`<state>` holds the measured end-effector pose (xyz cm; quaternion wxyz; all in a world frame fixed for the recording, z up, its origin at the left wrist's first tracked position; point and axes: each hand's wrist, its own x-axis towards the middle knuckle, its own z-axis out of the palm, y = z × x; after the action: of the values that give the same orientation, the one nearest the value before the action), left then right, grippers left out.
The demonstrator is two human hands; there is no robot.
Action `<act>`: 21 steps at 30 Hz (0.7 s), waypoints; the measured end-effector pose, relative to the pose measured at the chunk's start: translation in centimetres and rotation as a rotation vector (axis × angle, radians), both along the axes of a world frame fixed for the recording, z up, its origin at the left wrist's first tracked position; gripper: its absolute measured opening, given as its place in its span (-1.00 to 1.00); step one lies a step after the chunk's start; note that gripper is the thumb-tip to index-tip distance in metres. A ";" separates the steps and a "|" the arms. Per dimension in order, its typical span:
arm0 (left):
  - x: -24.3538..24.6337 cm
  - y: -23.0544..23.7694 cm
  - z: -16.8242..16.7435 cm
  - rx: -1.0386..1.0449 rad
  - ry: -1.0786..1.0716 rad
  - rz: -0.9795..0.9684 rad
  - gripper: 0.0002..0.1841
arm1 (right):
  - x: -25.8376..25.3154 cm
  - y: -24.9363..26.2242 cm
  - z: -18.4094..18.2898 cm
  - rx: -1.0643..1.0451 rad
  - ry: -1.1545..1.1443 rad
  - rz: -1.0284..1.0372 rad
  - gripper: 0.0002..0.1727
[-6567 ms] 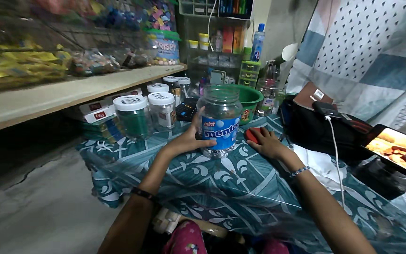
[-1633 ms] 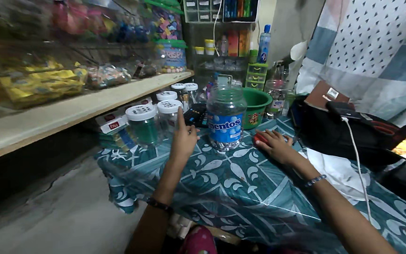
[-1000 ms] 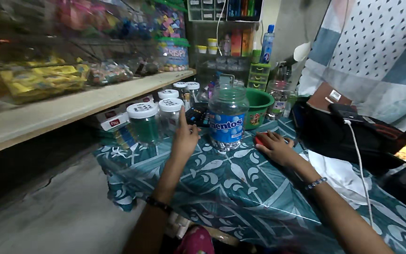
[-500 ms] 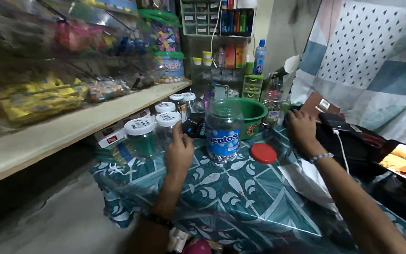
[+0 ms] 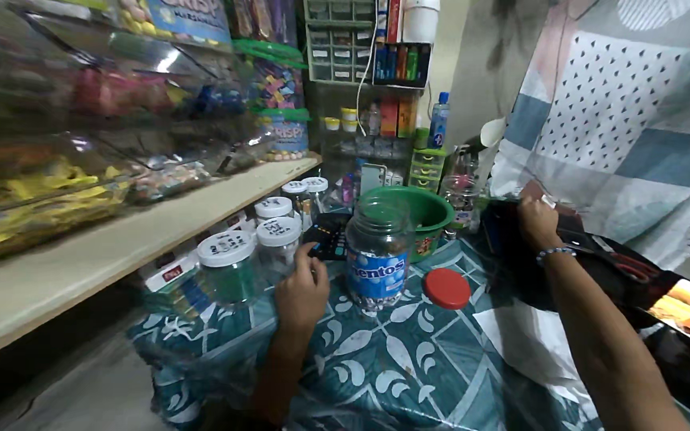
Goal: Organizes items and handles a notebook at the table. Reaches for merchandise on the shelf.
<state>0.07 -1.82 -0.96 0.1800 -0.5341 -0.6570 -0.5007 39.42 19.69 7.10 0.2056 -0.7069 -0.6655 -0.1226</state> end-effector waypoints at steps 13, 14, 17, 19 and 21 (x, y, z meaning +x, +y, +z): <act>-0.2 0.2 -0.2 -0.031 0.043 0.020 -0.59 | 2.8 1.1 3.2 0.496 0.587 -0.017 -0.51; -0.2 0.2 -0.2 -0.025 0.049 0.027 -0.59 | 3.0 1.3 3.4 0.533 0.604 -0.004 -0.49; 0.0 0.2 -0.1 -0.035 0.064 0.040 -0.60 | 4.0 1.7 4.3 0.655 0.682 0.018 -0.44; -0.1 0.2 -0.1 -0.031 0.083 0.042 -0.60 | 4.2 0.8 5.5 0.703 0.715 0.044 -0.45; -0.2 0.1 -0.2 -0.033 0.079 0.023 -0.59 | 4.2 -0.8 6.9 0.697 0.717 0.089 -0.45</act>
<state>-0.08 -1.73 -1.12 0.2024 -0.5487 -0.6637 -0.4662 43.58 18.88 13.99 0.6502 -0.5649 -0.5019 -0.0781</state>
